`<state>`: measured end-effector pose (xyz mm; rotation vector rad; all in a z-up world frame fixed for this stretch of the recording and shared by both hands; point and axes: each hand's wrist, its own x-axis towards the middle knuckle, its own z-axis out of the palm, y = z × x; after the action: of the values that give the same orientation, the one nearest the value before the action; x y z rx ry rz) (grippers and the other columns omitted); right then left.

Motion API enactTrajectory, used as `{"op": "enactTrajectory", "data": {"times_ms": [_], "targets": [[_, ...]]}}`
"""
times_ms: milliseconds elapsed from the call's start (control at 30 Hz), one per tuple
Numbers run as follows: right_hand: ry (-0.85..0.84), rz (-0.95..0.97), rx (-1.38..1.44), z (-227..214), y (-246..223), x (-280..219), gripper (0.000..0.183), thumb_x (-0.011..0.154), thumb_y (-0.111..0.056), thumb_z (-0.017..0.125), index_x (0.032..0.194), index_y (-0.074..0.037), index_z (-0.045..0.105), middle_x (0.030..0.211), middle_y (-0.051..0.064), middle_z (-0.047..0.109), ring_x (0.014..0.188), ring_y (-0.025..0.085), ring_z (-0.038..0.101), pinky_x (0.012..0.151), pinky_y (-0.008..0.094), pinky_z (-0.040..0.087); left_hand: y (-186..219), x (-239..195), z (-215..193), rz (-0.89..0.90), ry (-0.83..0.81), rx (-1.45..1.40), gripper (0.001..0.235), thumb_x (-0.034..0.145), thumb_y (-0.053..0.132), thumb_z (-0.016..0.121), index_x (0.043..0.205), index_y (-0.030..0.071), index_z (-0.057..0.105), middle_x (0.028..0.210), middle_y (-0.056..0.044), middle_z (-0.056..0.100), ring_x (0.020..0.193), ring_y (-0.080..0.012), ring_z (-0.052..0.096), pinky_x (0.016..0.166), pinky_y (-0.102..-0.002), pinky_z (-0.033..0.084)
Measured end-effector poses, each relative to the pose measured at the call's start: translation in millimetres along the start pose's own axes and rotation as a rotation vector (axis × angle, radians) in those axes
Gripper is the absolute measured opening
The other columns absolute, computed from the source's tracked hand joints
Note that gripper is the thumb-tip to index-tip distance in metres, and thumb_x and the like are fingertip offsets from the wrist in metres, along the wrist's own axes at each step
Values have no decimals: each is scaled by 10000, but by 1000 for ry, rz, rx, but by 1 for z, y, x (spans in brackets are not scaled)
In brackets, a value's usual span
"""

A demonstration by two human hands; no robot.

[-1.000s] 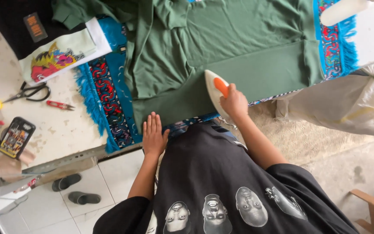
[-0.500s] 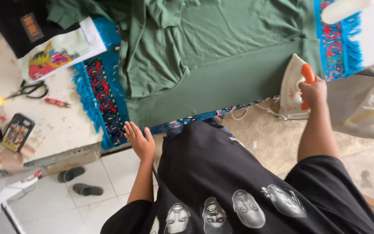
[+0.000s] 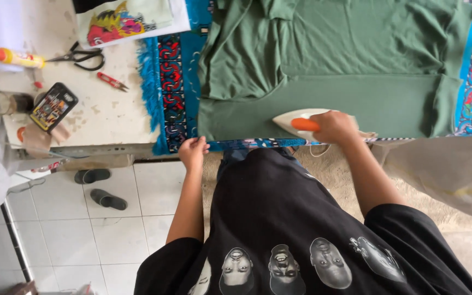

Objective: The person irons a green shirt laid out on a patterned mat. They spray the shirt with water, then use an iron to smooth the fabric, moving the iron back and forth across the surface. The person adjusts the shirt edges and continues ironing until the end of the clip.

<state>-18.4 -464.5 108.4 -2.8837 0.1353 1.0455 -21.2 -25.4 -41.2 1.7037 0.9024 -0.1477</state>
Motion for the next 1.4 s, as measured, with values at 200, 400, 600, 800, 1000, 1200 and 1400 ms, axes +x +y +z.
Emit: {"op": "enactTrajectory", "data": {"times_ms": [200, 400, 600, 800, 1000, 1200, 1400], "targets": [[186, -245, -192, 61, -117, 52, 478, 682, -392, 604, 1147, -431, 704, 734, 14, 723, 799, 255, 774, 758, 397, 625, 8, 3, -5, -31, -52, -23, 291, 828, 110, 828, 1042, -50, 710, 853, -162, 698, 715, -242, 762, 564, -279, 640], [302, -188, -41, 23, -190, 68, 316, 770, -342, 582, 1072, -319, 670, 694, 57, 688, 712, 323, 758, 649, 462, 606, 19, -1, -20, 37, -89, -96, 331, 767, 137, 893, 989, -43, 725, 808, -201, 708, 710, -259, 755, 587, -320, 644], [137, -207, -37, 35, -190, 77, 374, 729, -402, 566, 1076, -348, 692, 767, 84, 721, 845, 338, 768, 786, 458, 618, 31, 14, -38, -57, -350, -183, 371, 785, 132, 920, 1045, -32, 712, 863, -179, 739, 780, -254, 780, 696, -304, 656], [155, -287, -150, 32, -205, 63, 437, 734, -313, 610, 1162, -386, 659, 770, 91, 722, 818, 353, 766, 780, 477, 607, 41, 20, -47, -131, -488, -206, 362, 828, 112, 868, 1089, -45, 671, 906, -171, 755, 808, -229, 775, 746, -270, 649], [244, -85, -4, 37, -201, 88, 397, 749, -408, 598, 1138, -382, 677, 745, 89, 695, 788, 352, 755, 729, 475, 614, 34, 23, -50, -151, -507, -258, 354, 830, 74, 865, 1086, -66, 665, 904, -196, 750, 827, -255, 777, 746, -283, 660], [112, -299, -140, 51, -206, 67, 412, 738, -307, 578, 1125, -394, 689, 774, 96, 724, 823, 344, 764, 783, 469, 604, 32, 16, -48, -141, -498, -296, 304, 841, 31, 845, 1067, -85, 677, 910, -215, 750, 871, -270, 776, 783, -302, 656], [300, -41, -14, 59, -197, 91, 426, 760, -575, 628, 1128, -366, 677, 708, 63, 667, 720, 335, 738, 657, 465, 601, 22, 18, -46, -73, -444, -275, 249, 849, 28, 850, 1032, -69, 711, 894, -243, 759, 856, -291, 777, 775, -348, 667]]}}
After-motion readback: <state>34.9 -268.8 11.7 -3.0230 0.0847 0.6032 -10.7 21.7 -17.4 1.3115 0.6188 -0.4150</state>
